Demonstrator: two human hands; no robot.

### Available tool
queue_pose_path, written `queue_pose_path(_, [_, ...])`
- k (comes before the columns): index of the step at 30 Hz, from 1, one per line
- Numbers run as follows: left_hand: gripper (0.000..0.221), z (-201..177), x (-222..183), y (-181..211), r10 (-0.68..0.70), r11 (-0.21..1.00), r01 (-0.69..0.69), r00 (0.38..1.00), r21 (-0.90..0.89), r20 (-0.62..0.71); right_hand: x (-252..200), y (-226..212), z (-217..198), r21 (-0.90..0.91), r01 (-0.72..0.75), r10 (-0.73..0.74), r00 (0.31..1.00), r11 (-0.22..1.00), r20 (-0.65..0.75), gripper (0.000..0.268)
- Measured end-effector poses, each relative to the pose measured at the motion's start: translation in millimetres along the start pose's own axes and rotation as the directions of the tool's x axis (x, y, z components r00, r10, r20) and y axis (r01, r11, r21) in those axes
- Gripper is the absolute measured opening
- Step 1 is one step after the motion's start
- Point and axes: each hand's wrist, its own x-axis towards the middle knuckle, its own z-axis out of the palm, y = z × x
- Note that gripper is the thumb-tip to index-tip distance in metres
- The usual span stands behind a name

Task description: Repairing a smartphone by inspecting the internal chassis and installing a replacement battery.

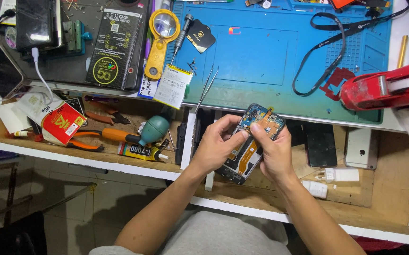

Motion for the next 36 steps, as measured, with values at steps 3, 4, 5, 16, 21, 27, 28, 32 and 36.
queue_pose_path(3, [0.029,-0.3,0.0,-4.3,-0.008,1.000,0.008,1.000,0.009,0.005,-1.0,1.5,-2.2,-0.014,0.001,-0.001,1.000,1.000,0.004,0.018])
queue_pose_path(4, [0.029,-0.1,0.5,-4.7,-0.008,1.000,0.008,1.000,0.009,0.005,-0.9,1.7,-2.2,-0.013,0.001,-0.001,1.000,1.000,0.003,0.018])
queue_pose_path(5, [0.029,0.1,0.8,-5.2,-0.010,1.000,0.010,1.000,0.006,0.003,-1.0,2.0,-2.3,-0.013,0.003,-0.003,1.000,1.000,0.007,0.018])
queue_pose_path(16, [0.032,0.2,-0.2,-1.0,-0.027,1.000,0.027,1.000,0.001,-0.014,-0.2,-2.4,0.6,-0.011,0.008,-0.008,1.000,1.000,0.004,0.017])
queue_pose_path(21, [0.029,0.6,-1.8,-1.0,-0.033,0.999,0.033,0.999,-0.009,-0.006,2.4,0.9,-4.7,-0.023,-0.007,0.007,1.000,1.000,0.025,0.017])
queue_pose_path(27, [0.029,-0.7,-0.7,-2.0,-0.042,0.999,0.042,0.999,-0.003,-0.006,2.9,4.6,-6.3,-0.031,0.000,0.001,1.000,1.000,0.022,0.018])
queue_pose_path(28, [0.029,-0.4,-0.7,-1.7,-0.042,0.999,0.042,0.999,-0.003,-0.005,2.1,1.6,-3.9,-0.032,0.001,0.000,1.000,1.000,0.022,0.018])
queue_pose_path(32, [0.028,0.1,0.0,-3.2,-0.040,0.999,0.039,0.999,-0.015,-0.025,0.3,-1.4,-0.9,-0.026,0.011,-0.010,1.000,1.000,0.022,0.017])
queue_pose_path(36, [0.028,2.2,1.3,-6.2,-0.027,1.000,0.028,0.999,0.005,-0.039,2.2,3.4,-4.0,-0.027,0.026,-0.026,1.000,0.999,0.017,0.017])
